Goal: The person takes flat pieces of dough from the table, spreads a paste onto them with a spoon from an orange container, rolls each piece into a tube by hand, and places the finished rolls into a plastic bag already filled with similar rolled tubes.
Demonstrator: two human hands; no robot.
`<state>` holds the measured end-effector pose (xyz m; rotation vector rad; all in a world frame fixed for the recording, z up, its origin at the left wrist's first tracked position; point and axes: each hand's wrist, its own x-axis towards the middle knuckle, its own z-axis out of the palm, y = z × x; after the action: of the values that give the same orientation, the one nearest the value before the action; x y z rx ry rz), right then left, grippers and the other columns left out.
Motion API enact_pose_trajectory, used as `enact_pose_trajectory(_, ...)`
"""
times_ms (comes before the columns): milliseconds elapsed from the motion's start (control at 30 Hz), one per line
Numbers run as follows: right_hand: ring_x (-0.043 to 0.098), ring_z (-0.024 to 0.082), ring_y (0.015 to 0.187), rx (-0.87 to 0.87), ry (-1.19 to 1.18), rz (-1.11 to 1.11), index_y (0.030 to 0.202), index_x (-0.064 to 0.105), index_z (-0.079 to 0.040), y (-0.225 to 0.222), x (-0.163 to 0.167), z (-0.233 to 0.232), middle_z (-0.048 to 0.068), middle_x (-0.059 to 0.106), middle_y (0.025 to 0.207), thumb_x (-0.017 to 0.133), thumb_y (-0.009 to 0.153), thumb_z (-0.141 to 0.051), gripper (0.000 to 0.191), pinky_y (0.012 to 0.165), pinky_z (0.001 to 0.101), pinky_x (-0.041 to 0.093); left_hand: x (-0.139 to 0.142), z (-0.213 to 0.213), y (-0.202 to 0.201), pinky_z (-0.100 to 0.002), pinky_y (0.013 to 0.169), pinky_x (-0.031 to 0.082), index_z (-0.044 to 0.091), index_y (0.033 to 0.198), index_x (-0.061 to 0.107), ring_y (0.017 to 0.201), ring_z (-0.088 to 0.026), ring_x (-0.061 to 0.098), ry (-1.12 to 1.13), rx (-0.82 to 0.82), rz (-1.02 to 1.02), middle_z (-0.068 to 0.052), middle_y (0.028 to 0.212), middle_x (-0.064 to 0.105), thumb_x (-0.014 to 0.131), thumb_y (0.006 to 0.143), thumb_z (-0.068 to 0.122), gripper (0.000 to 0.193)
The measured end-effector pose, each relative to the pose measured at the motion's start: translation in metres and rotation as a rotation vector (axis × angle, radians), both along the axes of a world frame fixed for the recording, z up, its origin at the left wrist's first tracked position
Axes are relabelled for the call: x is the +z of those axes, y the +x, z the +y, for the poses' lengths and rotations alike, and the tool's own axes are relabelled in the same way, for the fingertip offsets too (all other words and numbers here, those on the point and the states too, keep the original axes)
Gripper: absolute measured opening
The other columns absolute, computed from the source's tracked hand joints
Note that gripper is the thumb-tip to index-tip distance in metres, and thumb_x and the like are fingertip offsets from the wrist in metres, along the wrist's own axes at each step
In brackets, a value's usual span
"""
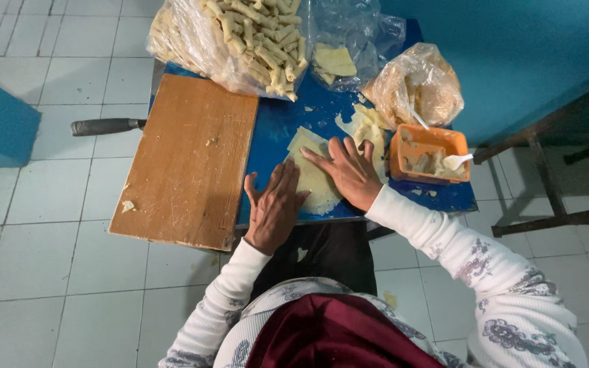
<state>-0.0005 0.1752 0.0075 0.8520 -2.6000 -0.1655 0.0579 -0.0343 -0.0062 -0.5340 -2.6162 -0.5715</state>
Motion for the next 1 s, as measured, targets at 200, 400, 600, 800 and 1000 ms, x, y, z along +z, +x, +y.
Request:
enact_pose_trajectory(200, 0.048, 0.024, 0.113, -0.088, 0.182, 0.137, 0.152, 0.051, -0.035, -0.009, 0.02, 0.024, 0.003, 0.051, 0.121, 0.054, 0.094, -0.006, 0.065, 0.099, 0.057, 0.034, 0.006, 0.006, 0.006, -0.059, 0.113, 0.02, 0.006, 0.139, 0.057, 0.138, -0.02, 0.049, -0.056, 0.045, 0.014, -0.008, 0.149, 0.055, 0.069, 0.091, 0.036, 0.058)
enact_pose_trajectory(400, 0.049, 0.026, 0.111, -0.039, 0.029, -0.124, 0.155, 0.049, -0.043, 0.008, 0.024, 0.01, 0.005, 0.051, 0.113, 0.051, 0.1, -0.002, 0.069, 0.097, 0.0587, 0.032, 0.008, 0.012, 0.009, -0.058, 0.112, 0.02, 0.005, 0.14, 0.056, 0.137, -0.02, 0.05, -0.078, 0.054, 0.048, -0.01, 0.147, 0.057, 0.069, 0.091, 0.037, 0.06)
enact_pose_trajectory(600, 0.049, 0.027, 0.116, 0.001, 0.002, 0.089, 0.148, 0.059, -0.033, 0.001, -0.002, 0.012, 0.008, 0.052, 0.123, 0.056, 0.093, -0.002, 0.064, 0.103, 0.0604, 0.031, 0.011, 0.013, 0.011, -0.058, 0.112, 0.022, 0.004, 0.138, 0.058, 0.135, -0.021, 0.051, -0.08, 0.069, 0.088, -0.011, 0.144, 0.059, 0.069, 0.093, 0.036, 0.057)
enact_pose_trajectory(800, 0.057, 0.024, 0.103, -0.075, -0.561, -0.132, 0.119, 0.077, -0.022, -0.037, 0.053, 0.099, 0.009, 0.059, 0.106, 0.064, 0.087, 0.007, 0.045, 0.09, 0.0396, 0.047, 0.012, 0.018, 0.01, -0.057, 0.111, 0.023, 0.002, 0.134, 0.059, 0.131, -0.023, 0.053, 0.015, 0.045, 0.068, -0.012, 0.142, 0.059, 0.069, 0.093, 0.03, 0.05)
enact_pose_trajectory(1000, 0.07, 0.031, 0.085, -0.384, -0.41, -0.094, 0.106, 0.071, -0.011, -0.051, 0.067, 0.167, 0.007, 0.074, 0.09, 0.076, 0.091, -0.011, 0.016, 0.076, 0.0425, 0.051, 0.009, 0.021, 0.006, -0.052, 0.114, 0.026, 0.005, 0.131, 0.06, 0.124, -0.022, 0.056, 0.127, 0.052, 0.046, -0.014, 0.143, 0.057, 0.066, 0.098, 0.02, 0.038)
